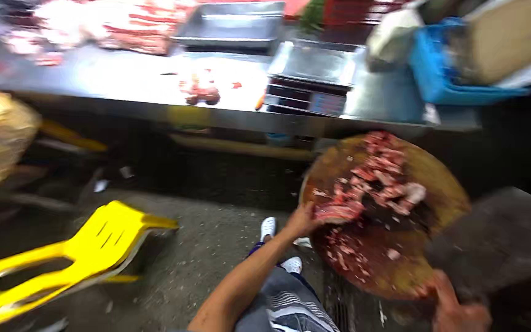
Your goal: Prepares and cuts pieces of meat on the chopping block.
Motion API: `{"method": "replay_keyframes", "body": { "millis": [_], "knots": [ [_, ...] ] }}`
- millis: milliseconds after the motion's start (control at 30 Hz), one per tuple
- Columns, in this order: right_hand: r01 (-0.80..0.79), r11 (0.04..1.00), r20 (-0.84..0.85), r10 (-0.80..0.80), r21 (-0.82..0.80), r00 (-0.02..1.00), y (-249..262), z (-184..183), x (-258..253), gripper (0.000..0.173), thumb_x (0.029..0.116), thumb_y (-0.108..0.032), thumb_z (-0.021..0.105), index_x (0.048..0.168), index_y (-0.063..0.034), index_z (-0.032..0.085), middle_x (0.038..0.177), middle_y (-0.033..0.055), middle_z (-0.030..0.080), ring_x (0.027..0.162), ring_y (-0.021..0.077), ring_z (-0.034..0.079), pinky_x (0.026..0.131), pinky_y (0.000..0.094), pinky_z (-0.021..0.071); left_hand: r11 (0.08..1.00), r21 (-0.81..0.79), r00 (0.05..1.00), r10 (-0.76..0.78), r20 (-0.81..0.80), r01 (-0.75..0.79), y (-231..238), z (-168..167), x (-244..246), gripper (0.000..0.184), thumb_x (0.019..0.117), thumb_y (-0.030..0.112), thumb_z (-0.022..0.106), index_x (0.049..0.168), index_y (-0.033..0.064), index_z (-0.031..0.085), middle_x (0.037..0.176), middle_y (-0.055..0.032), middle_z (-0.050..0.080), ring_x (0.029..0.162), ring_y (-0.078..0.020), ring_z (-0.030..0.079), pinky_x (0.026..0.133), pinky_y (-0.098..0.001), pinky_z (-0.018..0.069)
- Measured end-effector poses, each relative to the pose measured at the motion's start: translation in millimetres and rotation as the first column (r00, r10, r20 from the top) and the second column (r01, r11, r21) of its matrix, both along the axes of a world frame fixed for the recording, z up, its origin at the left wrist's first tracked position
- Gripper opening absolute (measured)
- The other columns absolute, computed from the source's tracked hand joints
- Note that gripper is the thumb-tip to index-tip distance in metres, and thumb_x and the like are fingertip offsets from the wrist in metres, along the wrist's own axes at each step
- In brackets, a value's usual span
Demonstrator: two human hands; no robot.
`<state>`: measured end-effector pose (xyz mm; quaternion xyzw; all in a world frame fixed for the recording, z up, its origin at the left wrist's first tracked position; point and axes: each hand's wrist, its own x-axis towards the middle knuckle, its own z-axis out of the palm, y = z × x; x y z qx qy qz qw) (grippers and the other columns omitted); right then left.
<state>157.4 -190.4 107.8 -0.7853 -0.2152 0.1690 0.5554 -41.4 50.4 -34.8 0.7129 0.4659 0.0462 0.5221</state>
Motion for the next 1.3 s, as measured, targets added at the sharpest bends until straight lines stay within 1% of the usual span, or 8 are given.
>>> {"method": "replay_keyframes", "body": {
  "millis": [167, 333, 500, 633, 767, 1000, 1167, 1300],
  "knots": [
    [0.018, 0.998, 0.073, -0.022, 0.058, 0.997, 46.3, 12.0, -29.5, 0.028, 0.0981, -0.023, 0.062, 0.104, 0.0046, 0.061, 0.06, -0.007, 0.056, 0.047, 0.0022, 0.056, 0.047, 0.0234, 0.0539, 0.987, 0.159, 0.986, 0.054, -0.157, -0.029, -10.4, -2.5, 6.5, 0.063, 0.088, 0.044, 0.076, 0.142, 0.016, 0.061, 0.143, -0.0273, 0.052, 0.13, -0.0433, 0.054, 0.106, -0.0558, 0.0484],
    [-0.132, 0.989, 0.244, 0.11, 0.072, 0.963, 76.7, 30.9, -20.2, 0.032, 0.1004, -0.029, 0.06, 0.103, 0.0023, 0.064, 0.063, -0.0068, 0.058, 0.05, 0.0012, 0.057, 0.049, 0.0219, 0.0543, 0.79, 0.583, 0.978, -0.201, -0.049, 0.191, -18.5, -9.0, 21.7, 0.046, 0.0925, 0.014, 0.065, 0.138, 0.0169, 0.064, 0.143, -0.0212, 0.058, 0.135, -0.0431, 0.051, 0.109, -0.0615, 0.0426],
    [-0.145, 0.981, 0.382, 0.184, -0.128, 0.906, 86.7, 21.5, -10.2, 0.04, 0.1003, -0.037, 0.06, 0.104, 0.0021, 0.068, 0.066, 0.0025, 0.062, 0.053, 0.0095, 0.06, 0.053, 0.0321, 0.0565, 0.661, 0.668, 0.92, -0.379, -0.097, 0.342, 22.9, -3.4, 34.3, 0.047, 0.0935, -0.003, 0.058, 0.134, 0.0175, 0.066, 0.137, -0.0179, 0.063, 0.131, -0.0435, 0.055, 0.107, -0.0665, 0.0409],
    [-0.091, 0.961, 0.31, 0.172, -0.26, 0.935, 55.4, -20.9, -21.3, 0.041, 0.0977, -0.036, 0.061, 0.102, 0.0036, 0.071, 0.065, 0.0079, 0.064, 0.053, 0.0177, 0.062, 0.053, 0.0422, 0.0566, 0.621, 0.566, 0.83, -0.502, -0.244, 0.542, 53.9, 3.8, 40.1, 0.066, 0.084, 0.017, 0.073, 0.146, 0.0144, 0.053, 0.152, -0.0187, 0.05, 0.146, -0.0441, 0.037, 0.115, -0.0694, 0.0298],
    [0.057, 0.911, 0.102, -0.016, -0.409, 0.995, 5.0, -57.8, -46.9, 0.033, 0.0978, -0.026, 0.065, 0.101, 0.0067, 0.071, 0.068, 0.0153, 0.065, 0.058, 0.0266, 0.064, 0.06, 0.0511, 0.0557, 0.504, 0.591, 0.755, -0.574, -0.315, 0.63, 54.6, -4.3, 61.8, 0.055, 0.0983, 0.027, 0.063, 0.149, 0.0088, 0.05, 0.14, -0.027, 0.056, 0.13, -0.0462, 0.054, 0.107, -0.0614, 0.0429],
    [0.13, 0.788, -0.087, -0.226, -0.602, 0.97, -59.4, -94.6, -70.5, 0.044, 0.1008, -0.03, 0.063, 0.12, 0.0084, 0.066, 0.086, 0.025, 0.07, 0.075, 0.0383, 0.07, 0.075, 0.0611, 0.0555, 0.952, -0.134, 0.959, -0.28, -0.029, 0.274, 72.8, 20.4, 63.2, 0.05, 0.088, 0.027, 0.073, 0.131, 0.0035, 0.061, 0.118, -0.0178, 0.069, 0.11, -0.0291, 0.068, 0.098, -0.0533, 0.0535],
    [0.112, 0.805, -0.056, -0.176, -0.582, 0.983, -41.1, -91.5, -66.9, 0.04, 0.1009, -0.031, 0.063, 0.115, 0.0064, 0.069, 0.085, 0.0241, 0.07, 0.074, 0.0375, 0.07, 0.074, 0.0611, 0.0554, 0.986, 0.104, 0.953, -0.1, -0.285, 0.134, 40.5, 24.7, 40.8, 0.07, 0.0834, 0.038, 0.08, 0.139, 0.004, 0.056, 0.135, -0.0224, 0.061, 0.125, -0.0381, 0.06, 0.104, -0.0557, 0.0504],
    [0.087, 0.879, 0.068, -0.062, -0.469, 0.996, 7.2, -67.4, -61.1, 0.036, 0.0995, -0.03, 0.065, 0.103, 0.0055, 0.071, 0.076, 0.0221, 0.069, 0.067, 0.037, 0.069, 0.068, 0.0612, 0.0549, 0.976, 0.2, 0.959, -0.024, -0.282, 0.083, 5.9, 13.1, 31.9, 0.095, 0.0815, 0.037, 0.082, 0.158, 0.0049, 0.035, 0.153, -0.0278, 0.042, 0.135, -0.045, 0.049, 0.104, -0.0559, 0.0503]
  ]
}}
